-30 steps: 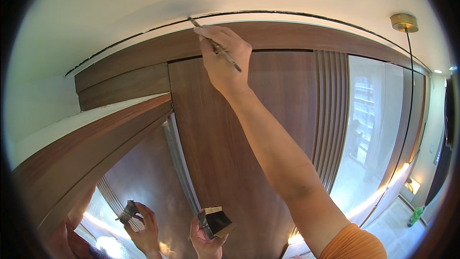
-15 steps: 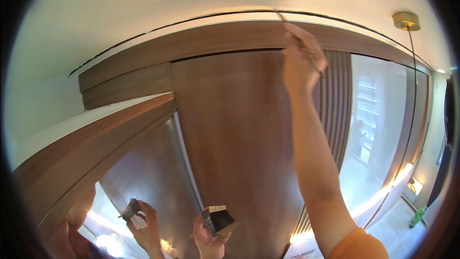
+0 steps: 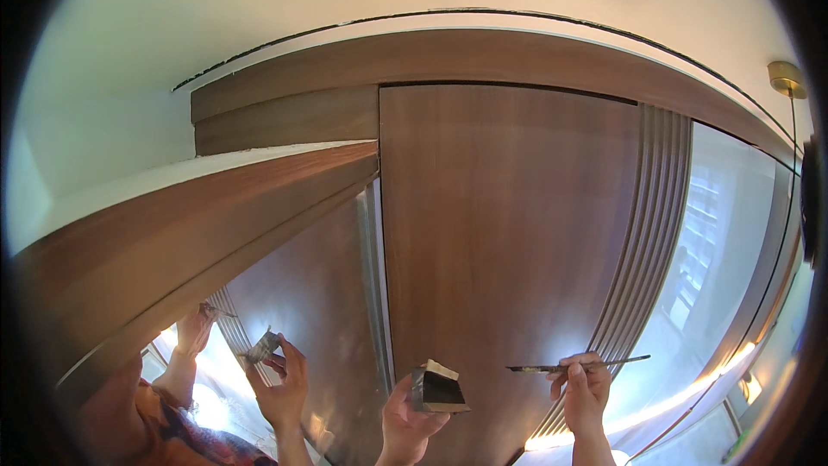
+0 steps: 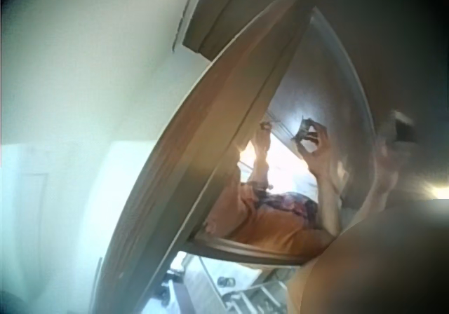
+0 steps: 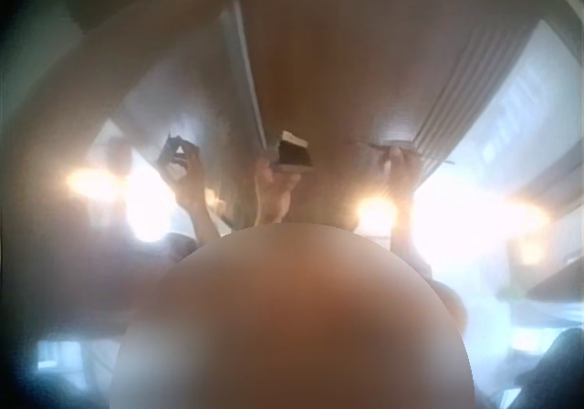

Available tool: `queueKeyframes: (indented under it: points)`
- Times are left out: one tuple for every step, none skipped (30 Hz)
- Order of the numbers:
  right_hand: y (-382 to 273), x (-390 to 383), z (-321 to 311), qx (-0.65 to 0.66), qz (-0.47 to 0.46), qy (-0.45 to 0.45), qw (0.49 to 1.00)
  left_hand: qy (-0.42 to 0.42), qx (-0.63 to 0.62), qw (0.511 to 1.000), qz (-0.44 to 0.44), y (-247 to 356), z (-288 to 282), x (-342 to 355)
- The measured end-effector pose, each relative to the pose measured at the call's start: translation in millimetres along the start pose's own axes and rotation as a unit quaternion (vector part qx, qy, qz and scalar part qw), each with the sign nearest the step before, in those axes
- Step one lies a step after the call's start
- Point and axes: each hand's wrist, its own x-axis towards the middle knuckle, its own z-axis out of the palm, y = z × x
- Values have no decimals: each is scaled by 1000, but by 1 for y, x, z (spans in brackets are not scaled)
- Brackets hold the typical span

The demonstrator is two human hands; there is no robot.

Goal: The person uses a small brush to apply dark paint along the top edge of a wooden wall panel while standing on a ladder. They repeatedly dip the brush into a small paint container and continue painting the trim. Later, the person descends the ladder, walks to a sink, rinses the brush, and returns to the work area.

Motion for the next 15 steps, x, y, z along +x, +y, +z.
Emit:
queueKeyframes:
  points:
    - [4, -7, -3, 13, 6, -13, 1000, -6, -21, 1000, -4, 3, 4, -1]
    - [5, -11, -5, 1, 1, -37, 999, -14, -42, 999, -7, 8, 8, -1]
    - [7, -14, -6, 24, 1, -36, 999, -24, -64, 998, -10, 12, 12, -1]
    - [9, -18, -4, 48, 2, -34, 998, -32, -35, 999, -2, 16, 15, 1]
    - [10, -21, -1, 72, 4, -33, 997, -40, -5, 999, 6, 20, 18, 3]
    - [12, -25, 2, 106, 29, -23, 994, -47, 26, 998, 14, 23, 20, 5]
    - [12, -28, 6, 100, 25, -28, 994, -47, 12, 999, 14, 28, 22, 6]
    - [15, -29, 10, 94, 15, -33, 995, -49, -4, 999, 19, 29, 23, 9]
    - [16, -31, 14, 87, 11, -38, 995, -49, -18, 998, 19, 32, 25, 10]
    - [17, -32, 16, 101, 31, -40, 994, -58, -8, 998, 19, 35, 25, 11]
    - [19, -32, 18, 111, 28, -46, 992, -68, 3, 997, 20, 37, 26, 11]
    - [20, -33, 20, 120, 26, -53, 991, -77, 13, 997, 20, 39, 26, 11]
    - [21, -33, 21, 129, 24, -58, 990, -78, 21, 996, 25, 40, 27, 10]
    - [22, -34, 22, 125, 34, -41, 991, -81, 29, 996, 28, 40, 27, 11]
    - [23, -33, 21, 121, 43, -23, 991, -85, 38, 995, 31, 40, 28, 11]
